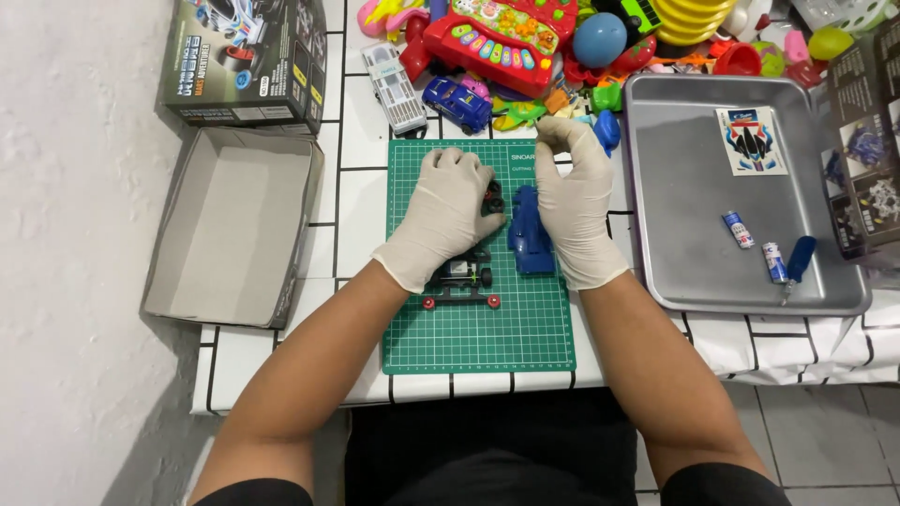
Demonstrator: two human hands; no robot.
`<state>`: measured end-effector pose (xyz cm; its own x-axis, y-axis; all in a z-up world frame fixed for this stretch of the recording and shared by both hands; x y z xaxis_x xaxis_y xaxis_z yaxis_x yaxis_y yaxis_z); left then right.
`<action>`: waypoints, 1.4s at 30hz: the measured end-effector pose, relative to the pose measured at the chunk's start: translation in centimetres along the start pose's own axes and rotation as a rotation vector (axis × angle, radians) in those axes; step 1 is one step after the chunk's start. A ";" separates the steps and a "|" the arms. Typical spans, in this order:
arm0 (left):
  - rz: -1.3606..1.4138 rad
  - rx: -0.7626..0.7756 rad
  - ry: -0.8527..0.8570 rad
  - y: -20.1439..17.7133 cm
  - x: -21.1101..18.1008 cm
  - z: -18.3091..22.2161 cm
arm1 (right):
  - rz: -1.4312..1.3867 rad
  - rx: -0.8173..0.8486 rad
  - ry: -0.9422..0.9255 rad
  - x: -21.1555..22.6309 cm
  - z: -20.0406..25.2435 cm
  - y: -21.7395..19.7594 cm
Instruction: Assembling a small motorized toy car, including installing batteries and chassis parts on a cutting mat.
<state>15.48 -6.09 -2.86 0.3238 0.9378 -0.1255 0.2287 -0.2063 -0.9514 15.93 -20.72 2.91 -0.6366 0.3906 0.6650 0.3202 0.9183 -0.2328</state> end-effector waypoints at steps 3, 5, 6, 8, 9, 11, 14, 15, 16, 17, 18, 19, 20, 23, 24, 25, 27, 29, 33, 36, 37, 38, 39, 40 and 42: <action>-0.007 0.003 -0.034 0.1 0.2 -0.5 | 0.012 -0.020 -0.012 -0.1 -0.1 -0.3; -0.003 0.015 -0.039 0.7 0.2 -0.6 | 0.014 -0.023 -0.013 -0.2 -0.1 -0.3; 0.001 0.026 -0.044 1.1 0.2 -0.7 | 0.016 -0.026 -0.015 -0.2 -0.1 -0.3; 0.003 0.021 -0.044 0.8 -0.2 -0.8 | 0.009 -0.034 -0.012 -0.1 -0.1 -0.4; 0.004 0.017 -0.044 0.7 -0.3 -0.8 | 0.002 -0.040 -0.010 -0.1 -0.2 -0.4; 0.014 0.027 -0.046 0.5 -0.5 -0.7 | 0.002 -0.042 -0.006 -0.2 -0.2 -0.5; 0.069 0.062 -0.057 -0.2 -0.4 -0.7 | 0.003 -0.048 -0.004 -0.2 -0.3 -0.6; 0.114 0.089 -0.067 -0.5 -0.3 -0.6 | 0.004 -0.053 -0.004 -0.1 -0.3 -0.7; 0.114 0.088 -0.067 0.0 0.1 -0.9 | 0.004 -0.053 -0.005 -0.1 -0.3 -0.7; 0.096 0.081 -0.064 0.4 0.6 -1.1 | 0.007 -0.056 -0.002 0.0 -0.3 -0.7; 0.078 0.075 -0.063 0.8 1.0 -1.3 | 0.010 -0.058 0.002 0.0 -0.3 -0.7; 0.079 0.074 -0.064 0.9 1.1 -1.6 | 0.010 -0.057 0.001 -0.2 -0.2 -0.7; 0.079 0.096 -0.068 1.3 1.2 -1.8 | 0.014 -0.057 -0.001 -0.4 -0.2 -0.6; 0.108 0.151 -0.076 0.8 0.9 -2.2 | 0.015 -0.063 0.002 -0.7 -0.2 -0.6; 0.136 0.185 -0.080 0.6 0.6 -2.1 | 0.011 -0.068 0.009 -0.8 -0.2 -0.6; 0.137 0.185 -0.080 0.9 0.5 -2.2 | 0.012 -0.068 0.008 -0.6 -0.1 -0.7; 0.086 0.185 -0.072 1.4 0.2 -2.4 | 0.016 -0.071 0.013 -0.5 -0.1 -0.7; 0.083 0.186 -0.077 1.7 0.2 -2.5 | 0.016 -0.069 0.018 -0.5 -0.2 -0.7; 0.089 0.186 -0.090 2.0 0.3 -2.9 | 0.005 -0.078 0.007 -0.2 -0.3 -0.7; 0.126 0.153 -0.087 1.5 0.2 -2.7 | 0.007 -0.097 0.015 0.3 -0.3 -0.9; 0.126 0.153 -0.087 1.4 0.2 -2.7 | 0.007 -0.096 0.015 0.1 -0.3 -0.9; 0.162 0.118 -0.079 0.9 0.2 -2.8 | 0.020 -0.094 0.005 0.1 -0.3 -0.9; 0.198 0.082 -0.070 0.5 0.1 -2.9 | 0.033 -0.092 -0.005 0.1 -0.4 -0.9; 0.199 0.081 -0.071 -0.5 0.4 -2.7 | 0.033 -0.092 -0.006 0.0 -0.3 -1.0; 0.439 -0.051 -0.079 -3.7 1.1 -2.3 | 0.039 -0.093 -0.012 -0.2 -0.2 -1.2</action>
<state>17.08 -4.89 1.21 0.3297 0.7765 -0.5370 0.1304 -0.6008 -0.7886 15.79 -21.86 3.18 -0.6303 0.4271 0.6483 0.4080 0.8927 -0.1913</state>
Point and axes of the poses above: each hand's wrist, its own z-axis away from the middle knuckle, its own y-axis out of the palm, x = y × z, the point moved 10 cm from there along -z, towards the middle knuckle, and after that the axes turned 5 degrees about -y, right-handed, at the moved point
